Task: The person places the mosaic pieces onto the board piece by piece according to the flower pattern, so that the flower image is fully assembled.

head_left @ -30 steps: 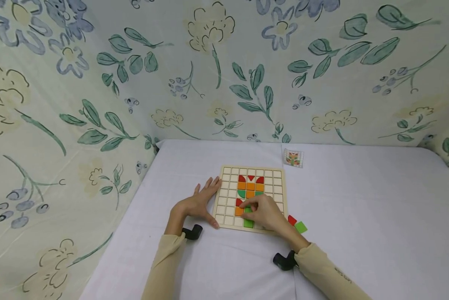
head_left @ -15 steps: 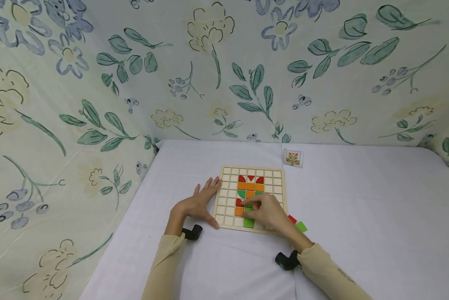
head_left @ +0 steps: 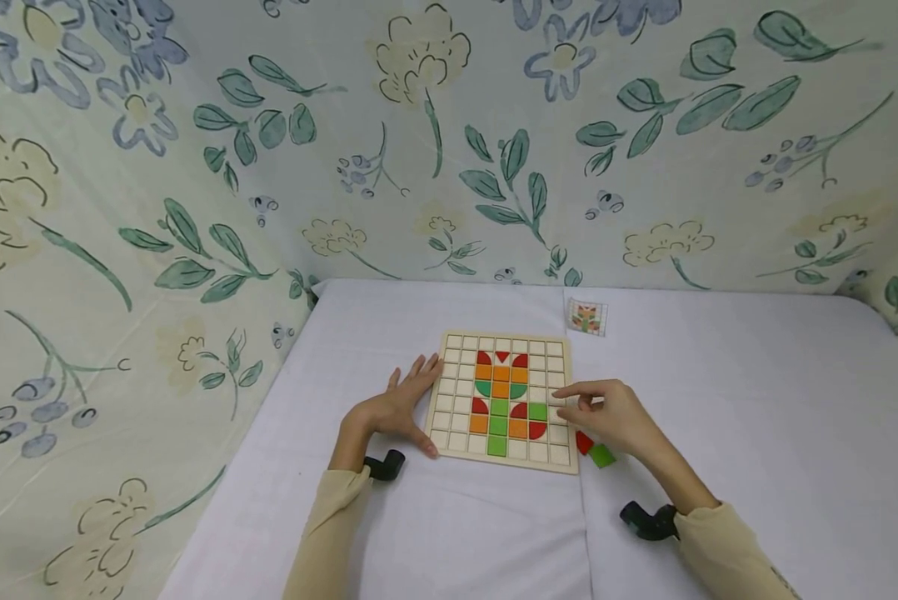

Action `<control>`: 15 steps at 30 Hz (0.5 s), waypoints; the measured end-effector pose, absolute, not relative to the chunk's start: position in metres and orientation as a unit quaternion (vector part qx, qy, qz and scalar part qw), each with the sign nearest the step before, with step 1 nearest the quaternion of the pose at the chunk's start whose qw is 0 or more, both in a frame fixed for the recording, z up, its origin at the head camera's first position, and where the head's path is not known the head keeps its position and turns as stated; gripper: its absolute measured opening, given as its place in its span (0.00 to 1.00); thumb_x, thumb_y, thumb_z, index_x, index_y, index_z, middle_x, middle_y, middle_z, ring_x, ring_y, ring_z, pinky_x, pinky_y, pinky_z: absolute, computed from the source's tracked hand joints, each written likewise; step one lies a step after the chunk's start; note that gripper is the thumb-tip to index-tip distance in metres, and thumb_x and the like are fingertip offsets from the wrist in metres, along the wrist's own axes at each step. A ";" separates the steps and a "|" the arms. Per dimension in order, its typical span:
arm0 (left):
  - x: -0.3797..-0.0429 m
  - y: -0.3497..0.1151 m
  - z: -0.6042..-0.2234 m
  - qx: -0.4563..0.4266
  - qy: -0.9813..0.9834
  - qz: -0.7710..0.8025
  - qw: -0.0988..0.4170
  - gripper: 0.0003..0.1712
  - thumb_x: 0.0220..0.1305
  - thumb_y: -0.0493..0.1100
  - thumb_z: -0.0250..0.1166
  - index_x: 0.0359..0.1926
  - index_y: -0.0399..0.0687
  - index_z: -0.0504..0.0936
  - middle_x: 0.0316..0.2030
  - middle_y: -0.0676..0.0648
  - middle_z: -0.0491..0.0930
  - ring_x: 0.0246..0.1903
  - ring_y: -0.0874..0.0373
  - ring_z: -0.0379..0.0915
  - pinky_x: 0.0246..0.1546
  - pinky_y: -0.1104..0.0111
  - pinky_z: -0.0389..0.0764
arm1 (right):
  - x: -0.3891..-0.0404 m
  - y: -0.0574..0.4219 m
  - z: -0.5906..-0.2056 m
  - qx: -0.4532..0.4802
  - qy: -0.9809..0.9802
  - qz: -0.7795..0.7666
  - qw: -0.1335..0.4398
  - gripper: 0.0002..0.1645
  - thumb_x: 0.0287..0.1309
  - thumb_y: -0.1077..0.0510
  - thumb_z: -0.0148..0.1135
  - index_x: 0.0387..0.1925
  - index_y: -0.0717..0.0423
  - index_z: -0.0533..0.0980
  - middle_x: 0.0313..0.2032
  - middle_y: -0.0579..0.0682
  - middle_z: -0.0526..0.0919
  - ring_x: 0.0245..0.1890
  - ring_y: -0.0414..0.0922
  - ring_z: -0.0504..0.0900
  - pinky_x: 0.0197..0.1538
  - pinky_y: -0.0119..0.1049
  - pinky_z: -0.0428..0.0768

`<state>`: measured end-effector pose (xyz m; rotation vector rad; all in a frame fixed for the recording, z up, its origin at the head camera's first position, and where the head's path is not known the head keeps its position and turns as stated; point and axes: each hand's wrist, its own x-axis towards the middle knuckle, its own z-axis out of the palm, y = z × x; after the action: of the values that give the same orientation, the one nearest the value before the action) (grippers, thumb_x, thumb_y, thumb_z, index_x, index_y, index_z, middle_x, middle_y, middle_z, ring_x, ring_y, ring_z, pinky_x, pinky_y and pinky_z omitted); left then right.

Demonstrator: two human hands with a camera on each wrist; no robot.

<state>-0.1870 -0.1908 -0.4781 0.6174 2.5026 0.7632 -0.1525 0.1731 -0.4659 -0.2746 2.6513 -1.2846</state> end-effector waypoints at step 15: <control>-0.187 -0.190 -0.481 0.223 0.908 0.276 0.223 0.85 0.36 0.52 0.90 0.84 0.48 0.40 0.84 0.48 0.30 0.84 0.49 0.19 0.81 0.41 0.24 | -0.131 0.241 -0.486 -0.087 0.849 -0.469 0.227 0.33 0.53 0.56 0.78 0.61 0.59 0.81 0.29 0.48 0.69 0.30 0.38 0.71 0.33 0.30 0.66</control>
<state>-0.1868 -0.1904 -0.4807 0.6154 2.5063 0.7616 -0.1312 0.2413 -0.4860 -0.2386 2.3384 -1.2932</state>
